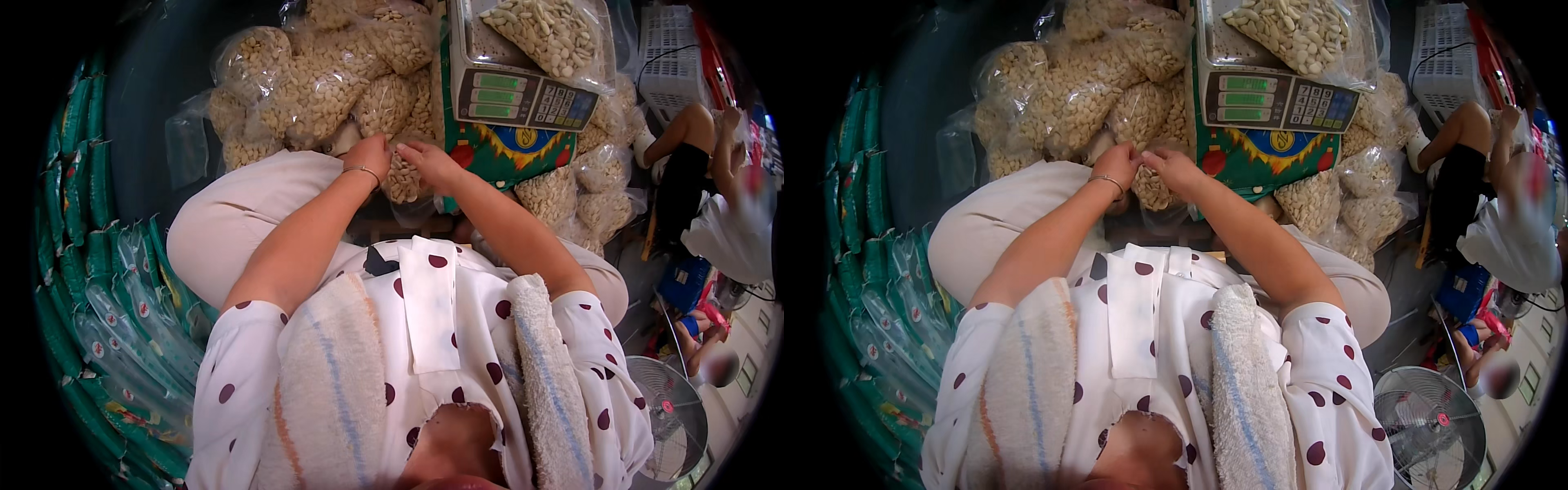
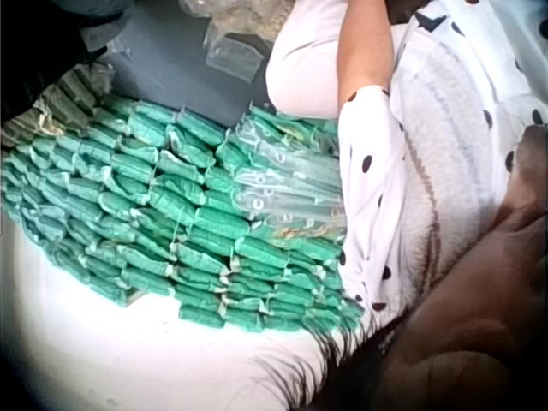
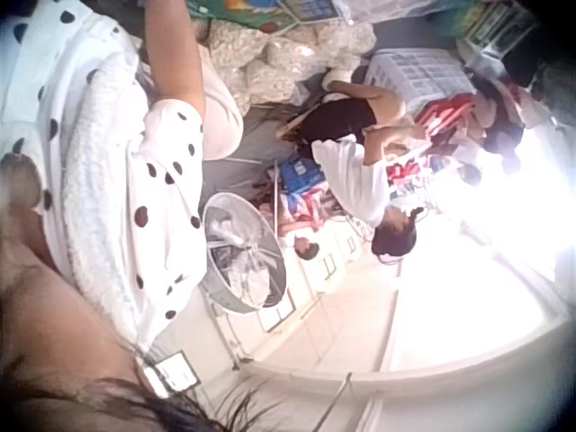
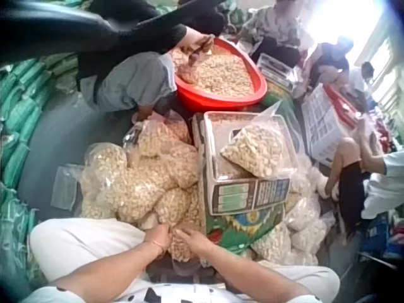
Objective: The person scoops peanuts from a large red basin into clear plastic bags using a metal scoop. They place each bag onto a digital scale to measure the weight, then remove the bag and set it aside. This process is repeated continuously throughout the clip.
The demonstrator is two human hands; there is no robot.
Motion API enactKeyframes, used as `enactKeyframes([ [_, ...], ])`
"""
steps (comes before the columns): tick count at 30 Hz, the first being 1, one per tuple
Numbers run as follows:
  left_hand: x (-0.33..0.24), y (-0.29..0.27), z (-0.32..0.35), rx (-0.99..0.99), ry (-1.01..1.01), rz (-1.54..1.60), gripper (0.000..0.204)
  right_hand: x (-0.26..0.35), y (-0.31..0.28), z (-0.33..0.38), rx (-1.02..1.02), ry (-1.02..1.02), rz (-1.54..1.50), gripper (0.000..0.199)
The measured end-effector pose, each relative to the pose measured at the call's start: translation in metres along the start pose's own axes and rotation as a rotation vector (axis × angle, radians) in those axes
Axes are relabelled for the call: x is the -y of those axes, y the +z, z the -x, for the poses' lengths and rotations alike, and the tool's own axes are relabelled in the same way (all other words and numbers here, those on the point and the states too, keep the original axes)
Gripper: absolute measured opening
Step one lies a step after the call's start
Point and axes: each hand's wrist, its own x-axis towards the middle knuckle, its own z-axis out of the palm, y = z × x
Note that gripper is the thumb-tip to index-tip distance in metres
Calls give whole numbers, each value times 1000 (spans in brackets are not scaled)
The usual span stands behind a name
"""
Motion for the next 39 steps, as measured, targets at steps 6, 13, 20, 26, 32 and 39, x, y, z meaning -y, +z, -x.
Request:
enactKeyframes([
  [6,-5,-9,-2,86,-22,-57,17,93,-47,69,143,-343,562,25],
  [13,-11,-7,-2,44,66,-106,15,269,-208,151,-537,-1005,177,24],
  [20,-14,-13,4,86,40,-114,17,282,-232,103,-489,-437,729,33],
  [26,-9,-12,5,59,63,-71,17,276,-224,63,-434,-267,985,46],
  [32,-12,-11,3,116,-22,-129,19,253,-235,7,-495,-321,1453,56],
  [39,-36,-32,12,154,-107,-150,33,258,-220,49,-572,-426,1143,39],
])
